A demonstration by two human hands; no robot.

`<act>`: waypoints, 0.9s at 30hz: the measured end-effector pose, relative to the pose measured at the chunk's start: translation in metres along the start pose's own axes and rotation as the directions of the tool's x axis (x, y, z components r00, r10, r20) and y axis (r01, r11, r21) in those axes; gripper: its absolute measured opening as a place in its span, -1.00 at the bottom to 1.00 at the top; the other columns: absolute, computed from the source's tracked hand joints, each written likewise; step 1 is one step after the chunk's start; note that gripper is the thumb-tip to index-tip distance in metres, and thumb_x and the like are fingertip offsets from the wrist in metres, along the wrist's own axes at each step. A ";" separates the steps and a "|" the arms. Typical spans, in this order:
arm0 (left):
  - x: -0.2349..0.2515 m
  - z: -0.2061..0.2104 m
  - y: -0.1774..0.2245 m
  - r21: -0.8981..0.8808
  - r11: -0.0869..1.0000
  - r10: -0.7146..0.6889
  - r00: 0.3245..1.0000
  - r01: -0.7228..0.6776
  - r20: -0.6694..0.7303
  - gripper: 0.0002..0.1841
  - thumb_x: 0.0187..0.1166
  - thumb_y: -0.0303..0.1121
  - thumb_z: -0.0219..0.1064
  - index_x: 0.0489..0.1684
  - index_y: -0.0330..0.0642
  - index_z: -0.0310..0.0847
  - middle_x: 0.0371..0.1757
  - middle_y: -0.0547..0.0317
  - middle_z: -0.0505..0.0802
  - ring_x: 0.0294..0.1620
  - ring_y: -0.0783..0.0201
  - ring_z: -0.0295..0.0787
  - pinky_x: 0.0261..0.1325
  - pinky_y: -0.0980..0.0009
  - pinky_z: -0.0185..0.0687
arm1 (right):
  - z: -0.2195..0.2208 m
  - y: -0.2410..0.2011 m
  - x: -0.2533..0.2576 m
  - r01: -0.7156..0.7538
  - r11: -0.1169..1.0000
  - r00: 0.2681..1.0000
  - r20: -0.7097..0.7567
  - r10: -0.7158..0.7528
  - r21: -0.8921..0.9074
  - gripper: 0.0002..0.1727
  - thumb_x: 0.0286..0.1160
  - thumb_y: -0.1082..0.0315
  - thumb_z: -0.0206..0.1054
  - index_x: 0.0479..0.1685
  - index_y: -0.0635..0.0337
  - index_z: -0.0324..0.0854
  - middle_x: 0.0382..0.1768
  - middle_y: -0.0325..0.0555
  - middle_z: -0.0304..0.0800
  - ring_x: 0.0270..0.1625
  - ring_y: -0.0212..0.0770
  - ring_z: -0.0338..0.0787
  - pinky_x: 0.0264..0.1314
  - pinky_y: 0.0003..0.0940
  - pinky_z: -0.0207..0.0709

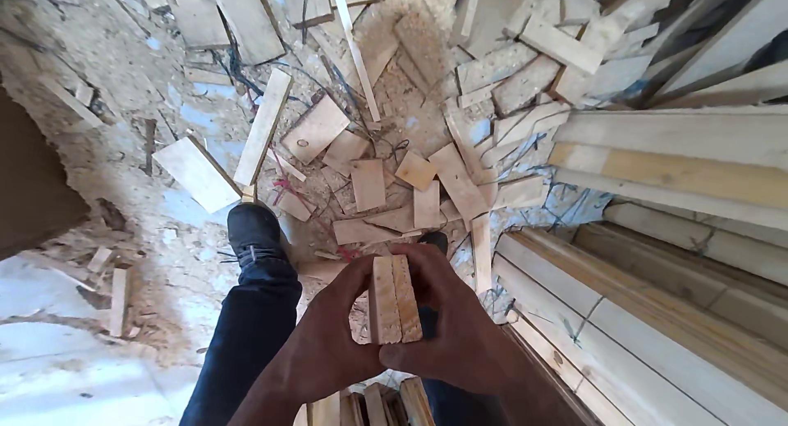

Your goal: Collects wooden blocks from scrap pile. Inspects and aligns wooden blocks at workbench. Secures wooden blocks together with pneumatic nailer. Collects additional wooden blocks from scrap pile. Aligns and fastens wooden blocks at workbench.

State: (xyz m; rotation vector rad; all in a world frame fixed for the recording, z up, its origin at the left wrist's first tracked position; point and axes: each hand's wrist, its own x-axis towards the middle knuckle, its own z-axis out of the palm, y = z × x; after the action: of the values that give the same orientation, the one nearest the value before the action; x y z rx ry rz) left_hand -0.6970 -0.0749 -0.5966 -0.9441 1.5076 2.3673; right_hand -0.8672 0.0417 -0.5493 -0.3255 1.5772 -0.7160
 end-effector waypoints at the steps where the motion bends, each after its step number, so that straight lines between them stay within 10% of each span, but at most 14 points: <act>1: 0.000 0.000 -0.001 -0.019 1.000 -0.020 1.000 0.020 -0.004 -0.02 0.07 0.07 0.76 0.61 -0.03 0.41 0.32 0.30 0.81 0.35 0.29 0.77 0.43 0.21 0.79 | 0.001 0.002 0.001 -0.009 1.000 1.000 -0.010 0.009 0.010 0.05 0.01 -0.07 0.76 0.70 -0.22 0.36 0.36 -0.28 0.55 0.02 -0.43 0.78 0.02 -0.38 0.83; 10: 0.005 -0.001 0.001 -0.345 0.913 -0.293 0.939 0.218 -0.180 -0.17 0.13 -0.19 0.72 0.52 -0.13 0.47 0.16 -0.05 0.86 0.15 0.06 0.87 0.20 0.13 0.87 | 0.003 0.037 0.035 0.078 0.955 0.997 -0.003 -0.080 0.287 0.12 0.07 -0.48 0.54 0.71 -0.05 0.37 0.34 -0.24 0.65 0.15 -0.29 0.76 0.11 -0.29 0.75; 16: 0.012 0.000 -0.008 -0.134 0.847 -0.505 0.704 0.514 -0.499 -0.24 0.16 -0.12 0.69 0.47 -0.01 0.52 0.06 0.08 0.87 0.00 0.15 0.89 -0.01 0.08 0.89 | 0.021 0.068 0.078 -0.042 0.940 0.997 -0.040 0.059 0.337 -0.69 0.66 0.23 0.28 0.25 0.15 0.69 -0.14 -0.06 0.87 -0.21 -0.17 0.87 -0.16 -0.13 0.81; 19: 0.015 -0.002 -0.010 -0.140 0.812 -0.529 0.614 0.566 -0.586 -0.25 0.28 -0.09 0.65 0.53 -0.03 0.48 0.11 0.05 0.83 0.05 0.13 0.85 0.03 0.00 0.84 | 0.021 0.110 0.132 -0.109 0.963 0.950 -0.260 0.175 0.248 -0.66 0.69 0.36 0.09 0.27 0.19 0.67 -0.03 -0.02 0.84 -0.07 -0.15 0.83 -0.01 -0.06 0.76; 23: 0.013 -0.002 -0.006 -0.159 0.835 -0.508 0.629 0.526 -0.588 -0.23 0.23 0.03 0.63 0.49 -0.02 0.48 0.02 0.09 0.83 -0.04 0.17 0.85 -0.09 0.10 0.85 | 0.009 0.147 0.210 -0.414 0.894 0.828 -0.477 0.294 -0.168 -0.35 0.91 -0.01 -0.19 0.04 0.29 0.75 0.05 0.22 0.83 0.22 0.16 0.79 0.26 0.27 0.57; 27: 0.011 -0.006 -0.009 -0.205 0.861 -0.493 0.660 0.467 -0.567 -0.19 0.15 0.17 0.61 0.45 0.02 0.50 -0.11 0.11 0.85 -0.21 0.18 0.88 -0.29 0.18 0.87 | 0.003 0.156 0.250 -0.615 0.722 0.780 -0.380 0.497 -0.318 -0.16 0.68 -0.40 -0.01 0.31 0.27 0.65 0.25 0.28 0.76 0.35 0.26 0.74 0.33 0.38 0.54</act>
State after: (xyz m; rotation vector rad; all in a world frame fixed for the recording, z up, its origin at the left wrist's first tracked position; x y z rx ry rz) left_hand -0.6992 -0.0784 -0.6118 -1.9731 1.1379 1.7822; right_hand -0.8697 0.0115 -0.8424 -0.0428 1.9633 0.0855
